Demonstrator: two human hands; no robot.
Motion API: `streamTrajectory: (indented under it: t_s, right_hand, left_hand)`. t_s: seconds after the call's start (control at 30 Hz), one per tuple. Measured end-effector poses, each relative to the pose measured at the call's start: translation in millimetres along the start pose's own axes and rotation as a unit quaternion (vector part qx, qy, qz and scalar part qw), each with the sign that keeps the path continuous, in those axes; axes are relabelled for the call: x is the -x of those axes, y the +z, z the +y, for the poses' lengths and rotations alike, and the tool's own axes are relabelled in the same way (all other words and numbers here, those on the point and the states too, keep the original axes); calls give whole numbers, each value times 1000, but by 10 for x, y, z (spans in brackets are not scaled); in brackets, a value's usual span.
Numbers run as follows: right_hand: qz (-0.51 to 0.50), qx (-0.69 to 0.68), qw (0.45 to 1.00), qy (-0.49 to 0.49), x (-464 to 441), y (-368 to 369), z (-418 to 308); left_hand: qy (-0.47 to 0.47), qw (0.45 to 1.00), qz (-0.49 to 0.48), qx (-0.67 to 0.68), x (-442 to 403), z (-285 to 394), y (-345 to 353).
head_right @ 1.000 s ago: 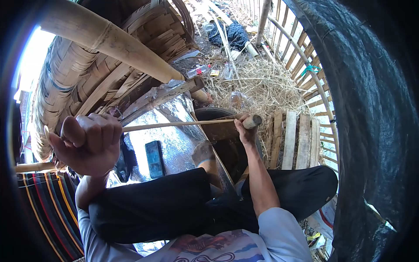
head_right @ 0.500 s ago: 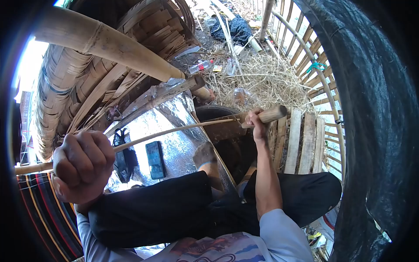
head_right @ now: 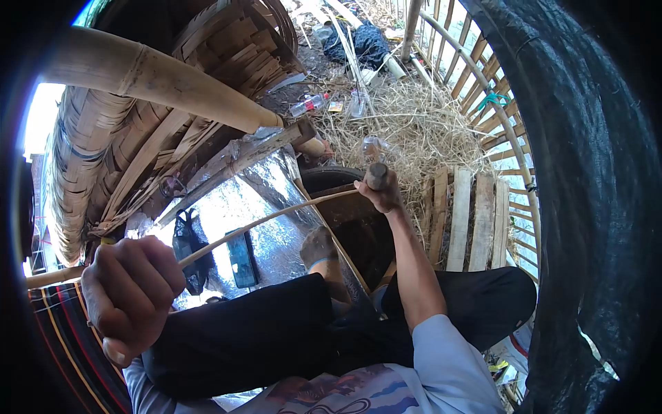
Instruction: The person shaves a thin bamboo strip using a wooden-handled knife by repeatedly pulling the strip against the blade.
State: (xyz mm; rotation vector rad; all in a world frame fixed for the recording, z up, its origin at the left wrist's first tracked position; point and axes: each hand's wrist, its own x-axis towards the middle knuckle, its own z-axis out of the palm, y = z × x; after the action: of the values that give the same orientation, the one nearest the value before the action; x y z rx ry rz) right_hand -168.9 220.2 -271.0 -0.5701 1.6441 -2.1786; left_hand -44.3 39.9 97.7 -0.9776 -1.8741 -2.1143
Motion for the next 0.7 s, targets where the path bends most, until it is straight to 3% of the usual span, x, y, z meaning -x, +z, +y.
streamTrajectory:
  t_s: [0.07,0.13,0.2,0.27,0.33,0.4,0.47,0.5,0.53,0.6,0.63,0.7]
  right_hand:
    - [19,-52,992,110,54,-87,-72]
    - [36,-218,973,59,59,-125,-167]
    - [34,-191,980,37,133,-23,-68]
    - [45,-209,975,58,63,-116,-31]
    - [40,-205,976,62,71,-166,-181]
    - [33,-203,976,69,72,-102,-166]
    - [59,-46,997,-10,167,26,-27]
    - [13,58,998,-5,124,18,-46]
    - [13,58,998,-11,95,-13,-65]
    - [35,-38,996,72,106,-20,-167]
    - [44,-192,975,103,111,-46,-271]
    - [50,-164,983,59,166,-45,-206]
  left_hand:
    - [-5,1000,12,-10,7,12,2]
    - [-18,999,30,-16,56,-7,6]
    - [2,999,46,-29,48,-32,2]
    - [-38,991,86,-90,62,23,28]
    - [11,996,51,-78,38,-15,10]
    - [1,993,56,-105,81,0,4]
    - [0,995,41,-88,86,-1,-8]
    - [9,995,34,-89,53,-17,-11]
    - [16,993,44,-104,43,-24,0]
    - [15,991,60,-121,65,-10,-6]
    - [17,992,47,-113,73,-16,-37]
    - [16,979,115,-168,83,-15,78]
